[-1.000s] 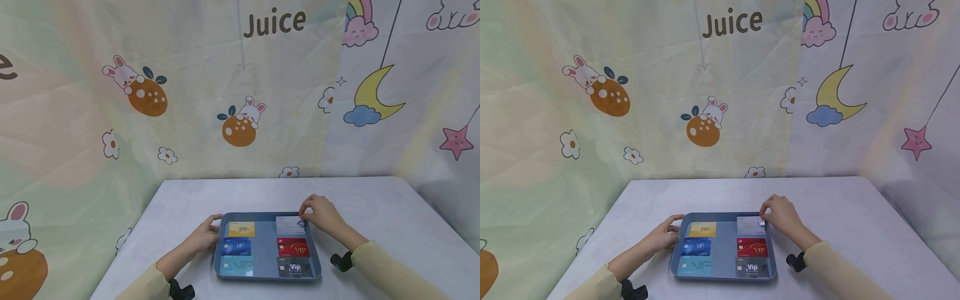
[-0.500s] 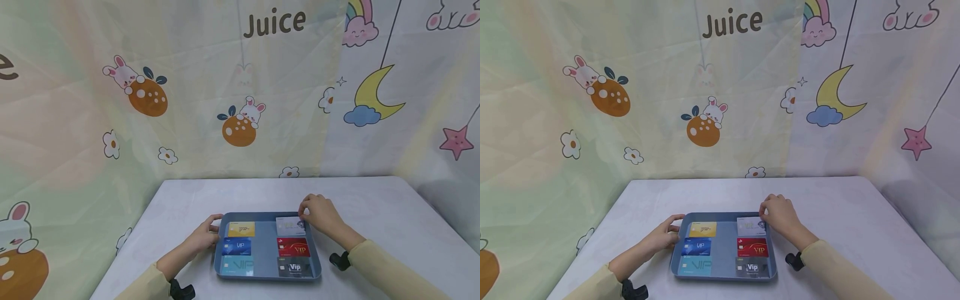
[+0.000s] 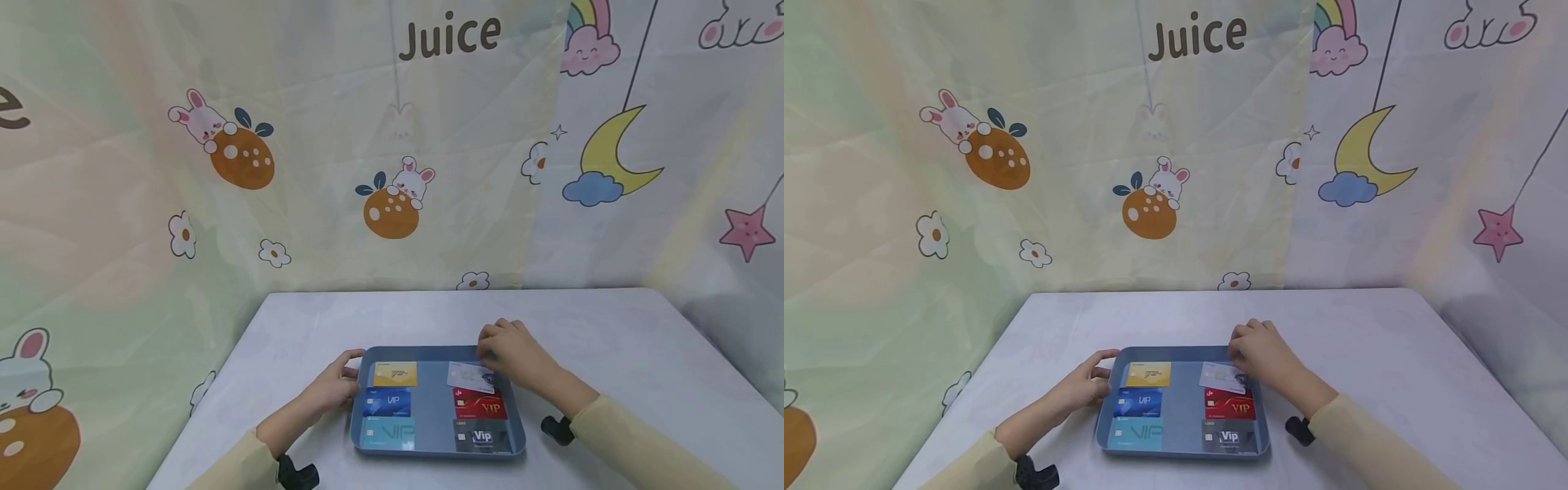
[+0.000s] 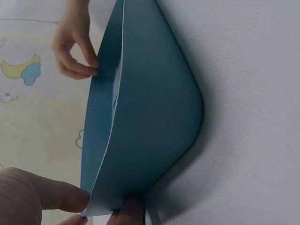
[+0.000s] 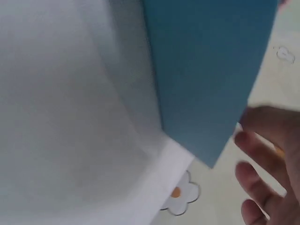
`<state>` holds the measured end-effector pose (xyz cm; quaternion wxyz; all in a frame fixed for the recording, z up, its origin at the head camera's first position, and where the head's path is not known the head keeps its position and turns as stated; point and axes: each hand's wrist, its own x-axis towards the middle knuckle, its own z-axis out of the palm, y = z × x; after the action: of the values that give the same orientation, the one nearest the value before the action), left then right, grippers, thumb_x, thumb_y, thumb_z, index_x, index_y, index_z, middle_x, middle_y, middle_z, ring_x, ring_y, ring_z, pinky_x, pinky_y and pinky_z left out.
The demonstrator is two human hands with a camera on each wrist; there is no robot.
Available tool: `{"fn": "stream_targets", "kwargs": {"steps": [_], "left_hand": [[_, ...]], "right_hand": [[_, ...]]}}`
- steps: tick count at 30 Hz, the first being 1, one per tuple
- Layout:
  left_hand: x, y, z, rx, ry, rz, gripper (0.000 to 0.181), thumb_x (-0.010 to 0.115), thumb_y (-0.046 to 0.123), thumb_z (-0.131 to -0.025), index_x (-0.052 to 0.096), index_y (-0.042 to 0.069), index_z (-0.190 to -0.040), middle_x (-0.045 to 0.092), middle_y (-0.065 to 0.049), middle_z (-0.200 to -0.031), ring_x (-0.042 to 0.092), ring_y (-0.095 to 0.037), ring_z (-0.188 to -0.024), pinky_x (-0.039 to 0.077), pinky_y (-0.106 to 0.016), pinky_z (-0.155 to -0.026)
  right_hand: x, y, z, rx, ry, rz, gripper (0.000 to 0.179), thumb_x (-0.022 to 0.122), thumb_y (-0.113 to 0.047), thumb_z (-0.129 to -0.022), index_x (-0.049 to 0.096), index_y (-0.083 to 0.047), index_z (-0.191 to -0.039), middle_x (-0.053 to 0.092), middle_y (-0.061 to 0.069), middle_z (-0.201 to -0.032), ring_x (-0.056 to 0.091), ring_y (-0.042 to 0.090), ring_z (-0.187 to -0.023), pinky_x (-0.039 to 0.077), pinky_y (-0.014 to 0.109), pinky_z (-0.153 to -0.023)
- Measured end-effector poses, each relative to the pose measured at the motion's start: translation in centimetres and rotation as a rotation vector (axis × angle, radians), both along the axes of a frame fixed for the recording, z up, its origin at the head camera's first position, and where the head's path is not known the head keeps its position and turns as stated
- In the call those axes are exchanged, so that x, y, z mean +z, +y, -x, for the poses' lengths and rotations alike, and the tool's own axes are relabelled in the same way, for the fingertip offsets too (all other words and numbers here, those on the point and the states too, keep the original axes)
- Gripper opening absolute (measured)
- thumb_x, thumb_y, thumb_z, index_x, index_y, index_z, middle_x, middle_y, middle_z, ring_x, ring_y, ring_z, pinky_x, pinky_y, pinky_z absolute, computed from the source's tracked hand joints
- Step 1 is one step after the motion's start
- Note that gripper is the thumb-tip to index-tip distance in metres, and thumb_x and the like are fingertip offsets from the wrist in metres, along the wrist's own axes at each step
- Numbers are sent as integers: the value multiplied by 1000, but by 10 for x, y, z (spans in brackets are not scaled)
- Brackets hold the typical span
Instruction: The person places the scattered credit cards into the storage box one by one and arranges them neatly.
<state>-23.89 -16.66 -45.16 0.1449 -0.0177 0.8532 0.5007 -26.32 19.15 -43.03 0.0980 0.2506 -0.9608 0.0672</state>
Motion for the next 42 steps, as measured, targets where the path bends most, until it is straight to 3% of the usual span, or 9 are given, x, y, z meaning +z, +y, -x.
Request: {"fn": "stream_targets", "kwargs": {"steps": [3,8,15,29,37,42], "left_hand": [[0,0,0,-1,1,0,71,61,-2,-87,43,15,-154,59,-23,-132,63,-28,-104,59,-39,-80],[0,0,0,1,-1,-2,71,60,-2,-87,43,15,-154,59,-23,-132,64,-28,-105,60,-41,-82],[0,2,-1,5,2,1,71,60,-2,-87,43,16,-154,59,-23,-133,63,-29,-105,58,-38,-79],[-2,2,2,-4,2,2,71,61,-1,-87,43,16,-154,59,-23,-133,64,-29,-106,60,-41,-82],[-1,-4,3,-21,-19,-4,73,63,3,-87,41,16,-155,59,-22,-133,67,-25,-101,61,-42,-84],[3,-11,6,-59,-9,27,64,64,20,-98,39,13,-156,56,-22,-137,70,-26,-99,63,-42,-81]], "right_hand": [[2,-4,-5,112,-11,-75,8,87,-26,-81,82,-25,-86,73,-9,-92,55,16,-92,48,46,-91],[1,-7,-11,197,-82,-103,10,86,-34,-82,84,-25,-86,74,-14,-81,47,8,-83,42,40,-82],[-2,-2,-12,208,-132,-106,23,77,-43,-90,85,-23,-97,77,-15,-88,49,7,-84,43,44,-90],[-5,11,-11,189,-131,-93,16,78,-39,-89,84,-25,-96,77,-17,-94,52,9,-90,44,50,-98],[-5,22,-12,185,-32,-46,17,76,-35,-91,80,-25,-105,73,-4,-115,62,21,-110,48,55,-103],[4,31,-13,148,41,-29,22,79,-33,-90,78,-23,-110,70,1,-121,63,26,-114,51,55,-101]]}}
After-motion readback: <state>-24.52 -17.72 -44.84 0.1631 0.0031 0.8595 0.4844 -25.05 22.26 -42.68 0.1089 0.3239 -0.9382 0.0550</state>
